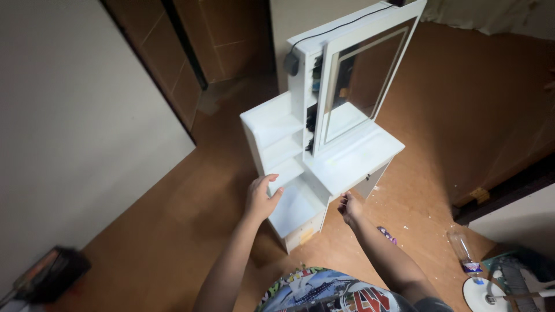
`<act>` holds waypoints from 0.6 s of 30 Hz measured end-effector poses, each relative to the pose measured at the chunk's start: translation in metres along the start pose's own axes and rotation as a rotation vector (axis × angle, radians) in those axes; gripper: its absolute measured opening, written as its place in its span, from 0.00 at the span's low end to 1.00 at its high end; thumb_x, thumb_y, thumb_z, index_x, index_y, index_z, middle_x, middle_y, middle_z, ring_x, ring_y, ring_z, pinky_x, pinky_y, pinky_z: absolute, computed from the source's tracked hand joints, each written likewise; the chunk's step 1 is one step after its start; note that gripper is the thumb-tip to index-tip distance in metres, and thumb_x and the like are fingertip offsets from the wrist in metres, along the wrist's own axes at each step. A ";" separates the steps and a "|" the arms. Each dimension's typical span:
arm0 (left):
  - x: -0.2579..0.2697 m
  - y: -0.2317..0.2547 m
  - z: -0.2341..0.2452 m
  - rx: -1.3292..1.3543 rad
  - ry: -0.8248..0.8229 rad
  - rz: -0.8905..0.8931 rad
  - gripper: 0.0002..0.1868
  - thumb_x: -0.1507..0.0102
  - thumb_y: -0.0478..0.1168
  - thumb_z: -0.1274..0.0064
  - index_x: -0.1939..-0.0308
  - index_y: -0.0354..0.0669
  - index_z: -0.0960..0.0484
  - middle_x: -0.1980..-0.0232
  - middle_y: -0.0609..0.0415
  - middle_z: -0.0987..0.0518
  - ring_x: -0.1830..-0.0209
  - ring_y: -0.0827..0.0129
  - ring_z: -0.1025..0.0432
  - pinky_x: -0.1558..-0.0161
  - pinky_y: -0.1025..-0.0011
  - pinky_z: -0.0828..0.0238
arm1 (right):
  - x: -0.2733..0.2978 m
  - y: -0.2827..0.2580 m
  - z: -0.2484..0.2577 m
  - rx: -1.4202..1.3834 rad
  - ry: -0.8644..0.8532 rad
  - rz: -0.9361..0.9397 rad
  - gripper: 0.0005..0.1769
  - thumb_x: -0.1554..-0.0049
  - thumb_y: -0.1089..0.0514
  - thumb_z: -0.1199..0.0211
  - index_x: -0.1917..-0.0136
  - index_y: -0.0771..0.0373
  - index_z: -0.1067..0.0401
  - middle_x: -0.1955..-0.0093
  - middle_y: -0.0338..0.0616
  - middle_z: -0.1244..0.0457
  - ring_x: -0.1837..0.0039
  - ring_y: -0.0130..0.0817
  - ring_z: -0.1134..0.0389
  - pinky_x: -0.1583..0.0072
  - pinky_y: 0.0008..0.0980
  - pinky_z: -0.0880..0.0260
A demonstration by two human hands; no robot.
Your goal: The person removes several small items from a white vanity, places them on nearby tables, then uses a long-handled brush to sweep dust from the vanity shelves and mirror surface.
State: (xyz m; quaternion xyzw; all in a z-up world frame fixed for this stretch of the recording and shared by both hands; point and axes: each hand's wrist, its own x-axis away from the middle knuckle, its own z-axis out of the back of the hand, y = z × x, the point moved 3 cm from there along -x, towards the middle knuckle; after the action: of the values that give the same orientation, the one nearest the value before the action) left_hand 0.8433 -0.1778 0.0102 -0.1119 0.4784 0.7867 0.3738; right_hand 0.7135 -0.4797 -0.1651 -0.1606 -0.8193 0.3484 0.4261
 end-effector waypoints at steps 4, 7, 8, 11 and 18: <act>-0.041 -0.004 -0.046 0.086 -0.076 0.045 0.21 0.41 0.42 0.37 0.46 0.43 0.20 0.48 0.49 0.18 0.44 0.54 0.25 0.41 0.59 0.32 | -0.035 -0.030 -0.006 0.076 0.047 0.092 0.11 0.38 0.58 0.48 0.43 0.54 0.32 0.59 0.38 0.39 0.65 0.30 0.41 0.59 0.32 0.36; -0.077 -0.002 -0.065 0.003 -0.021 -0.024 0.23 0.44 0.44 0.35 0.47 0.44 0.20 0.48 0.49 0.18 0.45 0.52 0.27 0.40 0.56 0.35 | -0.053 -0.037 -0.004 -0.035 0.078 -0.017 0.14 0.37 0.51 0.44 0.41 0.56 0.30 0.57 0.41 0.40 0.64 0.32 0.42 0.60 0.32 0.37; -0.092 -0.002 -0.066 -0.041 0.021 -0.072 0.24 0.45 0.44 0.34 0.47 0.44 0.20 0.48 0.48 0.18 0.45 0.51 0.27 0.39 0.54 0.37 | -0.057 -0.038 -0.004 -0.029 0.080 -0.035 0.15 0.38 0.51 0.44 0.41 0.57 0.30 0.57 0.42 0.40 0.64 0.32 0.41 0.59 0.33 0.37; -0.143 -0.010 -0.059 -0.205 0.095 -0.137 0.25 0.48 0.43 0.33 0.49 0.43 0.19 0.51 0.45 0.19 0.47 0.48 0.28 0.37 0.43 0.46 | -0.066 -0.037 0.000 0.011 0.118 -0.069 0.17 0.39 0.48 0.43 0.40 0.58 0.29 0.56 0.42 0.39 0.62 0.33 0.39 0.57 0.35 0.36; -0.220 -0.031 -0.099 0.058 -0.270 -0.354 0.18 0.41 0.46 0.40 0.50 0.44 0.19 0.47 0.51 0.21 0.40 0.53 0.30 0.34 0.48 0.38 | -0.111 -0.027 -0.001 0.172 0.233 0.059 0.19 0.39 0.49 0.42 0.39 0.60 0.29 0.51 0.43 0.35 0.56 0.34 0.34 0.52 0.37 0.34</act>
State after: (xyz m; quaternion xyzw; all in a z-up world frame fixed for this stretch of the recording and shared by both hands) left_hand 0.9997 -0.3586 0.0560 -0.0769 0.4195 0.7026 0.5697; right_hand 0.7805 -0.5608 -0.2105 -0.1869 -0.7265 0.4086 0.5199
